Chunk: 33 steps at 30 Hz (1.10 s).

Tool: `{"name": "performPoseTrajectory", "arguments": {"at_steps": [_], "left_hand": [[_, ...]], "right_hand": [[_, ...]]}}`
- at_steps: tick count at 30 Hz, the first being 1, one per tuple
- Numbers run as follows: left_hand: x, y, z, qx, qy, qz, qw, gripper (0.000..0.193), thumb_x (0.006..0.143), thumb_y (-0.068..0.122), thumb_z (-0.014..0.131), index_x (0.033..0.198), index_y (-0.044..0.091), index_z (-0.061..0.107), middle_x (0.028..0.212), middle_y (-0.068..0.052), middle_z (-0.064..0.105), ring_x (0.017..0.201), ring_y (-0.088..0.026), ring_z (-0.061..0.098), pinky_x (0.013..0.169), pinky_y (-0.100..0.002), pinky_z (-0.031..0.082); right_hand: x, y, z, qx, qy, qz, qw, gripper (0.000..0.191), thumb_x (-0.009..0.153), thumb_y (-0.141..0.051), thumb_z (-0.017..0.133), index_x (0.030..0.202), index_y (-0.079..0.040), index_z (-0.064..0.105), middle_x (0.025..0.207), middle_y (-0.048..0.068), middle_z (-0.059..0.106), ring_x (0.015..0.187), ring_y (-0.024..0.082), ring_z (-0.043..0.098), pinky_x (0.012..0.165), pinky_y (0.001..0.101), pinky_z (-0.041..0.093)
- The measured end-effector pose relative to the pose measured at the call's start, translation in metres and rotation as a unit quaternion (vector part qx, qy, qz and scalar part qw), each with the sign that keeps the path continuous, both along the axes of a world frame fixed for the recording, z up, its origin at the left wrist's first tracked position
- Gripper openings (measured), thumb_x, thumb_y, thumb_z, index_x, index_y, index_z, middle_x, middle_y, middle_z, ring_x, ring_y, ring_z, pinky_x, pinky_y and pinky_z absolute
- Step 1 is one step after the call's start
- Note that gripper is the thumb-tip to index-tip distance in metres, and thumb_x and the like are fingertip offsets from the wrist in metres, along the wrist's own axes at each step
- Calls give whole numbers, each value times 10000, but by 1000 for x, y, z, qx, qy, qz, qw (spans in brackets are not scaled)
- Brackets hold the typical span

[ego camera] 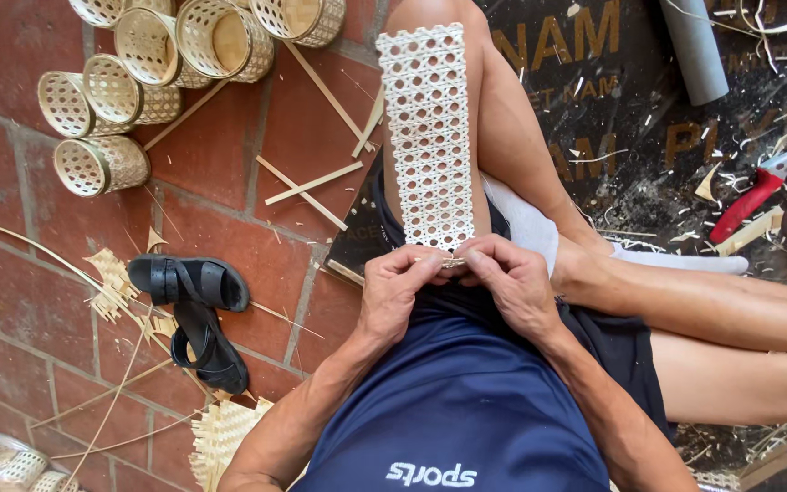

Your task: The person sits on the floor assembling woven bamboo basket cylinders. They fit and press bamboo rings into the rims of the woven bodies, trim excess bamboo strips, cut strips to length with pliers and scissors, and apply glue from a squeeze bottle to secure the rims.

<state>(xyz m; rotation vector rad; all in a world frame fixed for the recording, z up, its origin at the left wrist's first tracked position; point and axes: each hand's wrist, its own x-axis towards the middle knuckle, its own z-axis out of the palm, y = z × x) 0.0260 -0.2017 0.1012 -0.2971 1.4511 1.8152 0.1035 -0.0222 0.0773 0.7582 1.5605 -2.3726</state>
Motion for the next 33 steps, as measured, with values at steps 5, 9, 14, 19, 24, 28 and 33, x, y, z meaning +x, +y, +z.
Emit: {"name": "performPoseTrajectory", "arguments": {"at_steps": [5,9,14,19,24,28,33], "left_hand": [[10,2,-5,37,32,17,999,121,996,47,686,1015,-49,757,1001,-101,741,910,-131,669,861,-279,546],[8,7,4,18,27,14,999,115,980,42,681,1003,-36,762,994,-101,749,913,-136,678,876,-287,553],[-18,3,22,20,122,-60,991,104,971,47,685,1010,-9,763,1094,-85,744,1007,-128,676,929,-274,548],[-38,-6,24,7,176,-157,972,68,950,17,710,961,-17,769,1103,-108,760,1041,-148,694,948,-280,545],[-39,-7,20,16,110,-161,981,170,971,69,700,1094,-35,756,1069,-118,758,973,-146,698,884,-271,558],[-47,1,11,-41,40,-57,997,271,1023,158,597,1164,-44,710,1043,-126,776,918,-184,762,772,-312,633],[-54,10,2,53,-62,18,997,302,1078,181,549,1196,-63,680,1047,-140,762,897,-224,755,723,-350,650]], "right_hand": [[0,-1,2,55,30,-10,998,185,1005,-105,665,909,37,734,1027,71,695,816,99,640,672,238,547],[-8,-3,11,81,45,-18,996,163,987,-89,693,906,43,742,995,79,697,788,93,626,650,227,531],[-19,24,40,27,60,28,997,147,935,-69,656,1021,18,739,1100,41,693,739,72,632,623,214,542],[-86,87,36,212,26,-63,975,268,1033,-83,644,1280,14,688,917,125,667,626,82,588,503,232,456],[-213,111,23,305,266,-20,914,399,975,-70,734,1303,110,598,1011,78,659,852,101,583,693,254,472],[-209,111,62,272,179,91,941,154,1005,-145,749,1088,-15,756,835,47,665,662,114,614,566,254,459],[-96,73,85,400,372,164,822,198,829,-39,835,960,-43,686,1019,91,685,868,188,711,735,278,584]]}}
